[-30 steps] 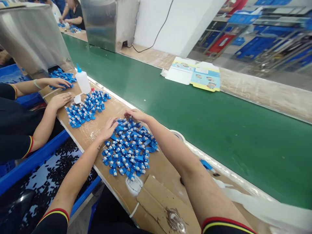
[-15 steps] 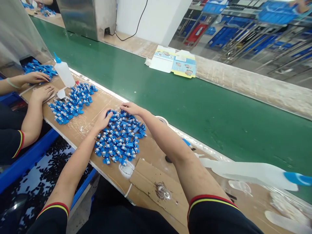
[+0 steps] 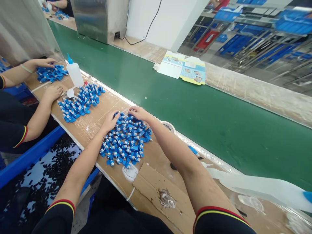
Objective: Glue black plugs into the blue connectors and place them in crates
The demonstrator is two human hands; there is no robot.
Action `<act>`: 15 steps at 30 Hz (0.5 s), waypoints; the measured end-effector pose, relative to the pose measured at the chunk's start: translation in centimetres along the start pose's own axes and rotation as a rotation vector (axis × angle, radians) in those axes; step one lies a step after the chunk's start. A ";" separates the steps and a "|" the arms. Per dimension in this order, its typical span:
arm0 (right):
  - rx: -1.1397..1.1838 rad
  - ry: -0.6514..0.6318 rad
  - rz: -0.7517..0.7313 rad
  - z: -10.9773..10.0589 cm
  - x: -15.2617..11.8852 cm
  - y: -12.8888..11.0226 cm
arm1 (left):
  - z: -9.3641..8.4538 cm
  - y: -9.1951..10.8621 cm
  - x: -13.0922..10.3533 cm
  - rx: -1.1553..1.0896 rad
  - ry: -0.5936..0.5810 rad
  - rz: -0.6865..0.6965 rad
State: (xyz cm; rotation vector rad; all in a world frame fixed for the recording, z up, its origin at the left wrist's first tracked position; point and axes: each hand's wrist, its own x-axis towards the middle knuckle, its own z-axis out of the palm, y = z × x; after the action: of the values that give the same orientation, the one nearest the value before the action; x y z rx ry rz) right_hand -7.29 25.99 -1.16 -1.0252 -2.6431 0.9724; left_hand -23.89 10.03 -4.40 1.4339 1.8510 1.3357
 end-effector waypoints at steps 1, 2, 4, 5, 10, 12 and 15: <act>-0.005 -0.001 0.004 0.0 -0.1 0.0 | 0.1 0.0 0.1 -0.002 -0.013 -0.003; -0.009 -0.002 0.007 -0.1 -0.2 0.0 | 0.2 0.0 0.3 -0.003 -0.026 -0.005; -0.014 -0.006 0.013 -0.3 -0.4 0.1 | 0.3 0.1 0.5 -0.008 -0.054 -0.007; -0.016 -0.008 0.018 -0.3 -0.4 0.1 | 0.3 0.1 0.7 -0.010 -0.070 -0.005; -0.021 -0.052 0.007 -0.6 -0.2 0.2 | 0.2 0.1 1.2 -0.020 -0.139 0.013; -0.014 -0.086 -0.028 -0.6 -0.2 0.1 | 0.2 0.1 1.3 -0.019 -0.154 0.022; -0.012 -0.133 -0.067 -0.6 -0.2 0.0 | 0.3 0.0 1.5 -0.017 -0.170 0.036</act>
State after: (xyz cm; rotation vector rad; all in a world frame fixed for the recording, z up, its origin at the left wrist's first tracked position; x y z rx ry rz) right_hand -6.92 26.13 -0.71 -0.8980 -2.7730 1.0459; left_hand -24.21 11.51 -4.26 1.5283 1.7088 1.2026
